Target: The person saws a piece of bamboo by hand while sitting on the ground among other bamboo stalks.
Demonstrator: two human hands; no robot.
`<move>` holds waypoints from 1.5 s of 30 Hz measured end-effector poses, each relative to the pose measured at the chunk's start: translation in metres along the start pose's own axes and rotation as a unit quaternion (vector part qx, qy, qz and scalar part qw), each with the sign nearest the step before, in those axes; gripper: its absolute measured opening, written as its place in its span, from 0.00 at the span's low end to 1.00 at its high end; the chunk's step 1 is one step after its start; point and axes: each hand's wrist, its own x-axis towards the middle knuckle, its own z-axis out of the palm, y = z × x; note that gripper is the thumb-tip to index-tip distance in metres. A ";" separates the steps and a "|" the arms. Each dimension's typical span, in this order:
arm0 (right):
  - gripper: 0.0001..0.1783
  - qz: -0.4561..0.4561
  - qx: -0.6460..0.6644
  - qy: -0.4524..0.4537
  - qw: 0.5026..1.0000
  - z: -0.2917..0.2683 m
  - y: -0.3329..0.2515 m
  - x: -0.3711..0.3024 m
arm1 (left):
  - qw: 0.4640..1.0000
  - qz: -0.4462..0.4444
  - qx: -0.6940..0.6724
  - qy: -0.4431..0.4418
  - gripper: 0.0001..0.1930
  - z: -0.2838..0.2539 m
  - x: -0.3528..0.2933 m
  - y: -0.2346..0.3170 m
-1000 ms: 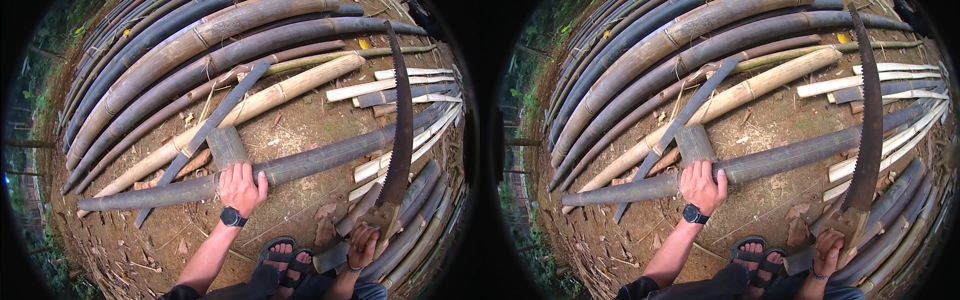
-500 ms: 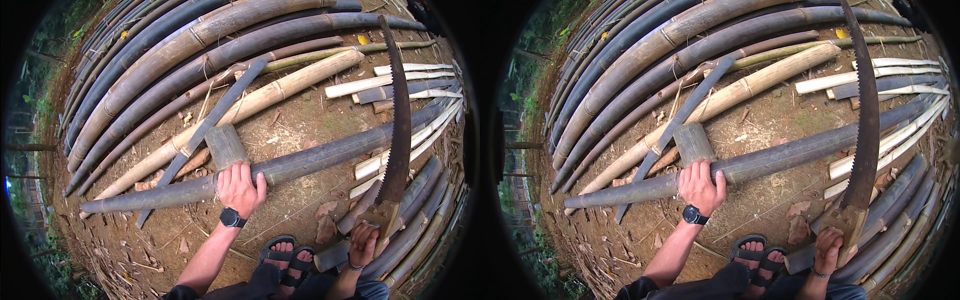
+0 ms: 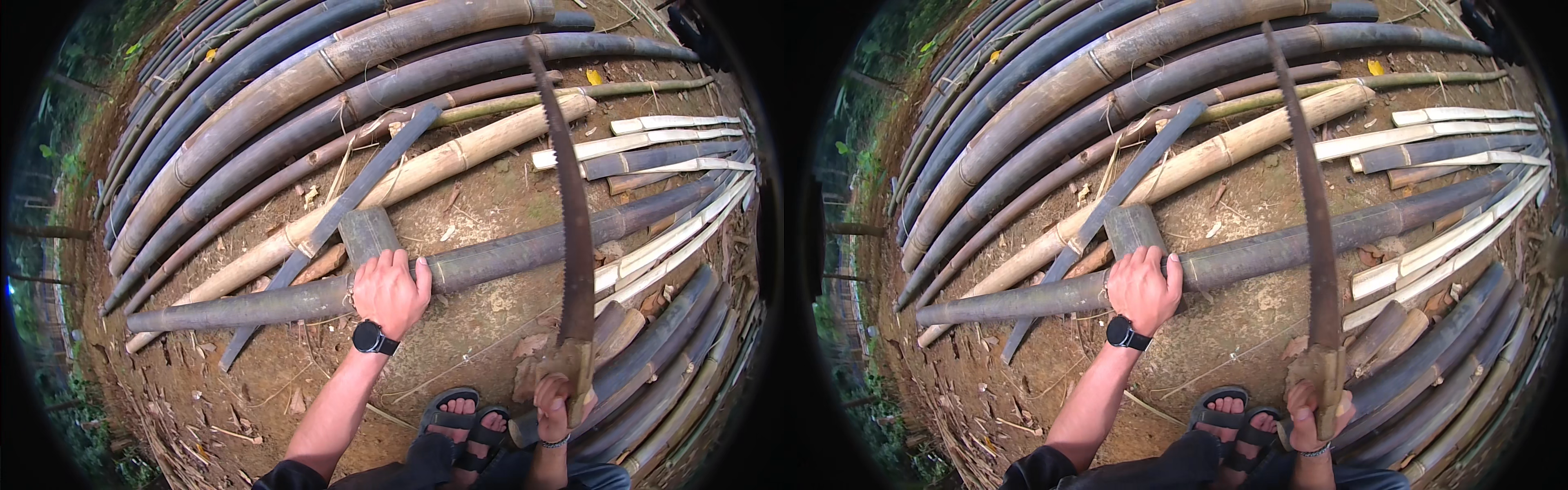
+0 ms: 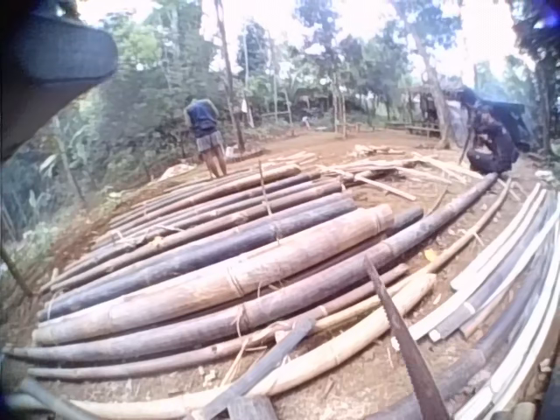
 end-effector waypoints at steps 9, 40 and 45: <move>0.11 0.090 -0.164 -0.117 0.975 0.049 0.005 -0.014 | 1.000 -0.015 -0.006 -0.021 0.19 -0.002 0.007 0.000; 0.09 0.141 -0.185 -0.106 0.967 0.061 0.036 -0.061 | 1.000 -0.026 0.006 0.014 0.19 0.005 0.005 0.006; 0.10 0.184 -0.126 -0.083 0.971 0.064 0.034 -0.058 | 0.998 -0.050 -0.017 -0.019 0.21 -0.006 0.010 0.003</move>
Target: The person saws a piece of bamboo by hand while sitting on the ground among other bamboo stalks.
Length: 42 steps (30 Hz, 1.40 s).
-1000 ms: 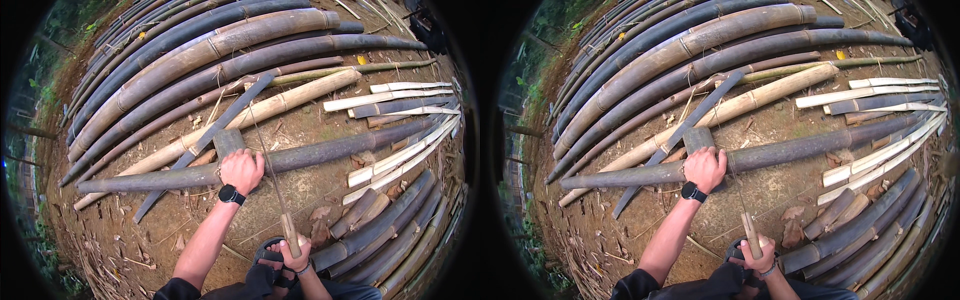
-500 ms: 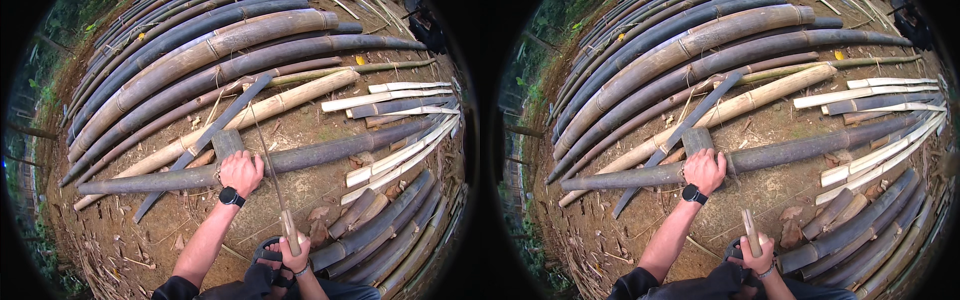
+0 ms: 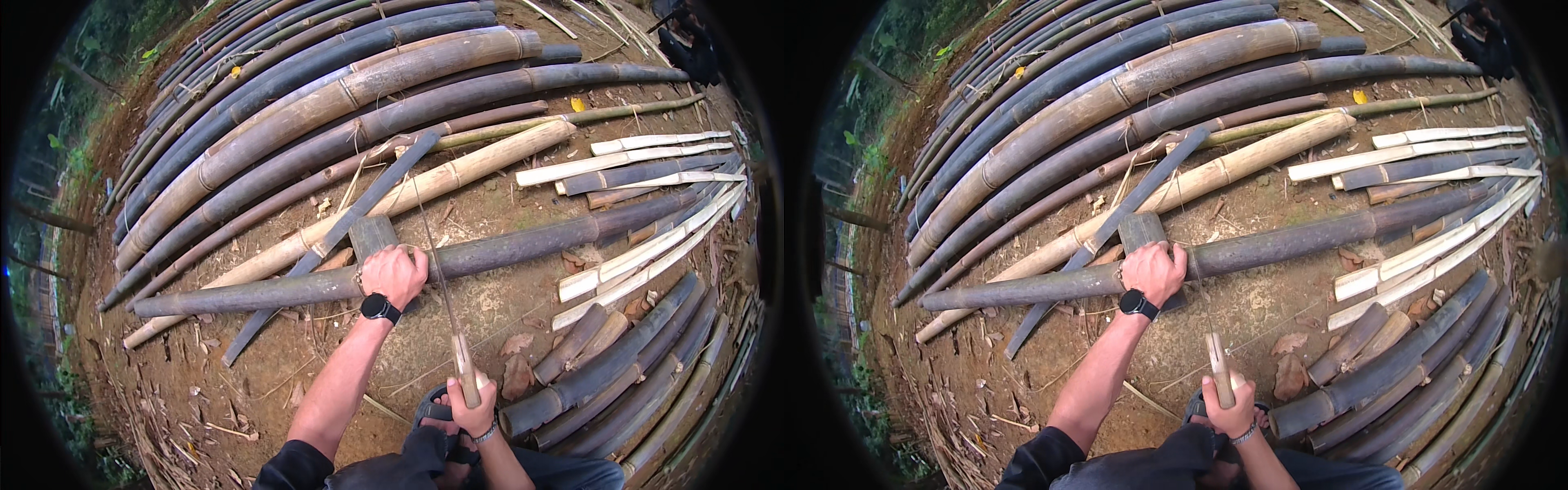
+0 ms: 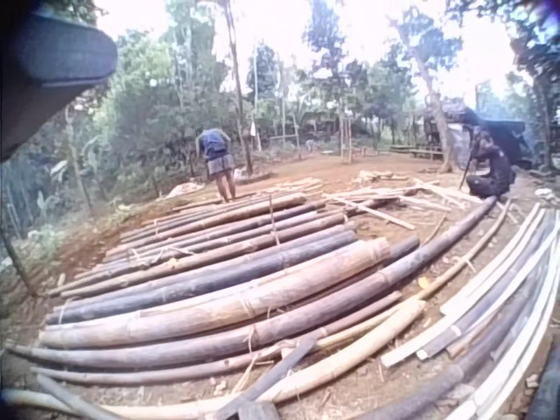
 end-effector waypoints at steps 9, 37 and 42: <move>0.07 -0.064 -0.050 0.011 0.997 0.005 -0.014 -0.005 | 0.997 -0.046 0.005 -0.067 0.24 -0.007 0.006 0.009; 0.07 -0.073 -0.057 0.021 0.995 0.003 -0.012 -0.002 | 1.000 -0.008 -0.011 0.014 0.22 0.002 -0.006 0.001; 0.07 -0.074 -0.041 0.029 0.996 0.005 -0.009 -0.005 | 0.999 -0.023 0.008 -0.023 0.23 -0.001 -0.001 0.010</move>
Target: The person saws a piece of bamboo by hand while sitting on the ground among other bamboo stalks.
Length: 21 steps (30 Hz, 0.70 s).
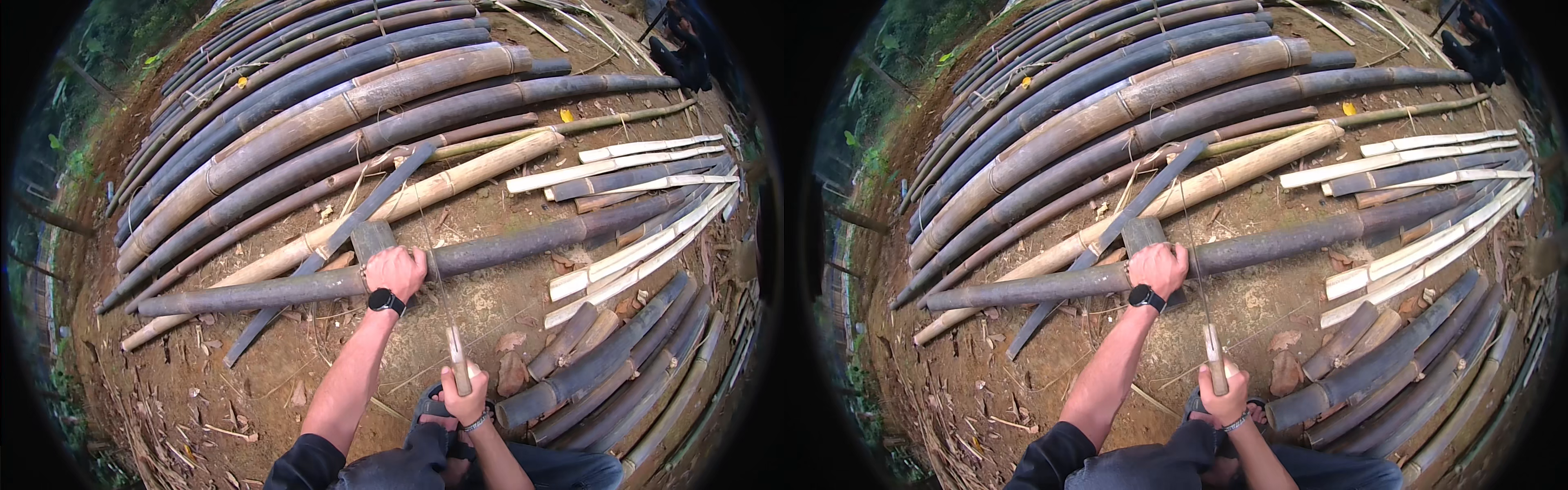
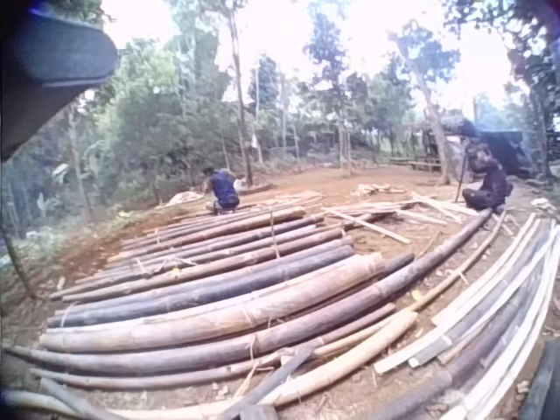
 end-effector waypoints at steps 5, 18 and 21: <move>0.08 -0.010 -0.045 -0.036 0.998 -0.014 -0.007 0.018 | 0.999 0.017 -0.018 0.042 0.22 0.006 -0.006 -0.010; 0.10 0.020 0.046 0.001 0.999 -0.002 0.030 -0.016 | 0.999 0.022 -0.004 0.040 0.21 0.006 -0.005 -0.003; 0.10 -0.077 -0.025 0.008 0.997 0.006 0.015 0.004 | 0.999 0.028 -0.010 0.041 0.21 0.006 -0.004 -0.009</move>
